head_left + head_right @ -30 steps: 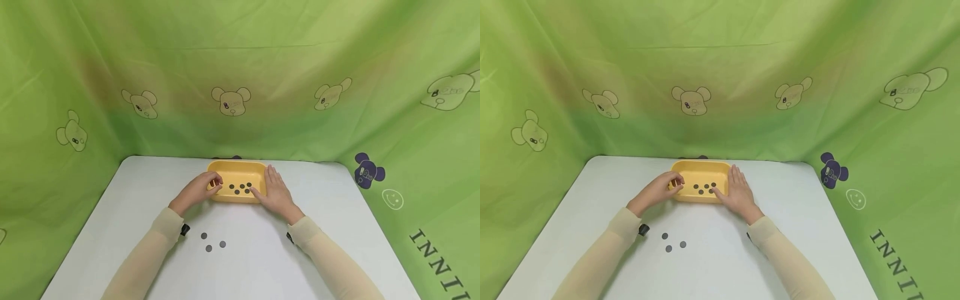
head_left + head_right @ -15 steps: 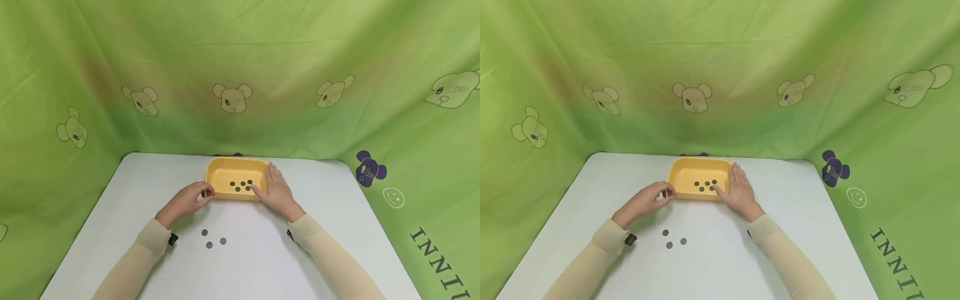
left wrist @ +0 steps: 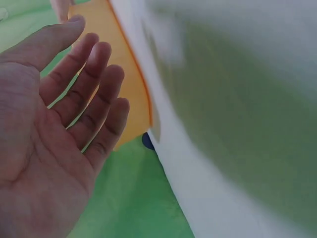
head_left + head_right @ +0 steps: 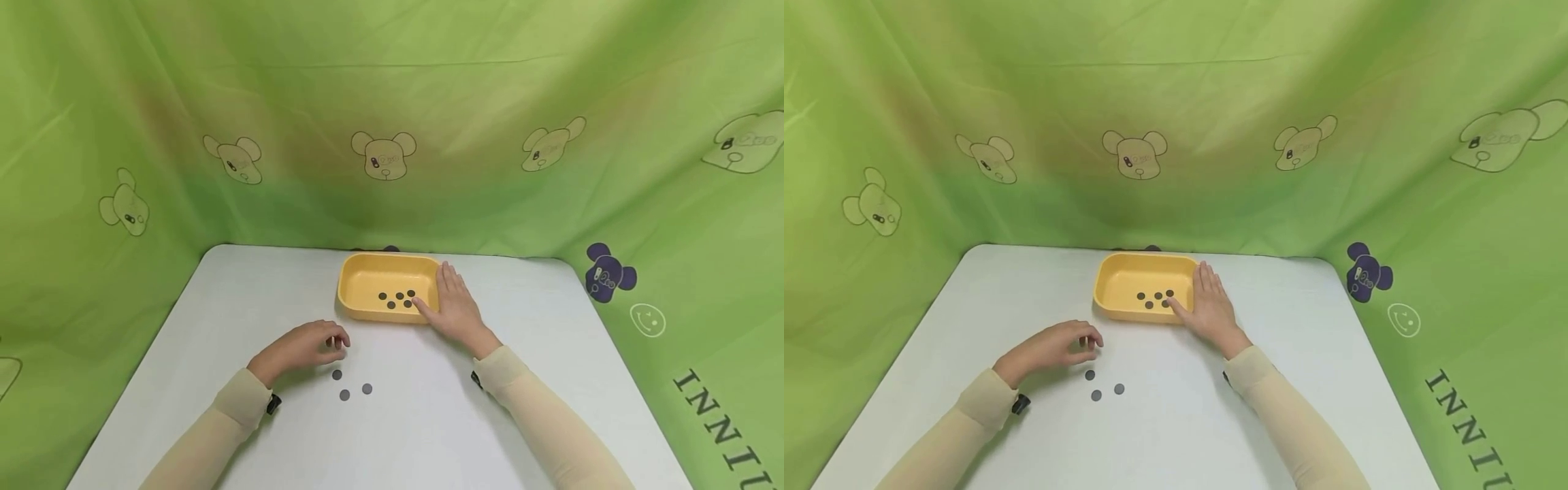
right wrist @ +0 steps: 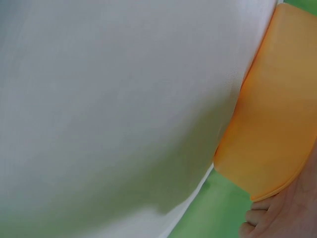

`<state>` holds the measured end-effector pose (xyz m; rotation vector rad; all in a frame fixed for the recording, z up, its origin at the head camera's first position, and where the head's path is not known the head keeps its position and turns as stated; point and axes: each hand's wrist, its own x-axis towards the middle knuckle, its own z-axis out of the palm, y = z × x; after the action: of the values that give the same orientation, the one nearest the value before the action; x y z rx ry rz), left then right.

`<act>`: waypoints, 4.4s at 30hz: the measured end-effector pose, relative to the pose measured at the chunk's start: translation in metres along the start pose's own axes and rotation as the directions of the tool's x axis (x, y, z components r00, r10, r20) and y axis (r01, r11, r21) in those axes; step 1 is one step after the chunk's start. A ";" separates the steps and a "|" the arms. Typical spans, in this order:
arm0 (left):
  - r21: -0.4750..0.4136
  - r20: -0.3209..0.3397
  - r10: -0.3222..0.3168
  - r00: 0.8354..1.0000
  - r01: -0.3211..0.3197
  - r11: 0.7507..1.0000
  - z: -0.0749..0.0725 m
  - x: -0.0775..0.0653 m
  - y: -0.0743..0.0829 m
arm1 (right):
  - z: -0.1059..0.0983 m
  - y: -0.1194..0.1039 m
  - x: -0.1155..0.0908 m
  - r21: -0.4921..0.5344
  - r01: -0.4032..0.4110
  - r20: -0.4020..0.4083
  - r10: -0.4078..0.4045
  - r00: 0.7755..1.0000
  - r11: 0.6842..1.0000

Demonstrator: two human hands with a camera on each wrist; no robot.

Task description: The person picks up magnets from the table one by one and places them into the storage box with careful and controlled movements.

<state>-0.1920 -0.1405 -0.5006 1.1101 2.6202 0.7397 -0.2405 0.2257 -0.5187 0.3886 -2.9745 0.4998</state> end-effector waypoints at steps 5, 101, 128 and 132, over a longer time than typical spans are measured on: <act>-0.005 0.042 -0.018 0.999 0.019 1.000 0.006 -0.003 -0.004 | 0.001 0.002 0.001 -0.003 -0.005 0.005 0.005 1.000 1.000; -0.321 -0.199 -0.105 0.974 0.037 0.946 -0.002 0.035 0.002 | -0.008 -0.001 0.001 0.022 -0.014 0.021 0.014 1.000 1.000; -0.356 -0.280 -0.132 0.951 0.024 0.934 -0.001 0.097 0.012 | -0.002 0.000 0.000 0.016 -0.018 0.030 0.018 0.999 1.000; -0.385 -0.267 -0.159 0.950 0.046 0.922 0.000 0.103 0.008 | -0.003 0.001 0.000 0.002 -0.025 0.038 0.025 0.999 1.000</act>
<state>-0.2589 -0.0616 -0.4949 0.7942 2.5760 1.4062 -0.2410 0.2275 -0.5164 0.3652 -3.0197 0.5039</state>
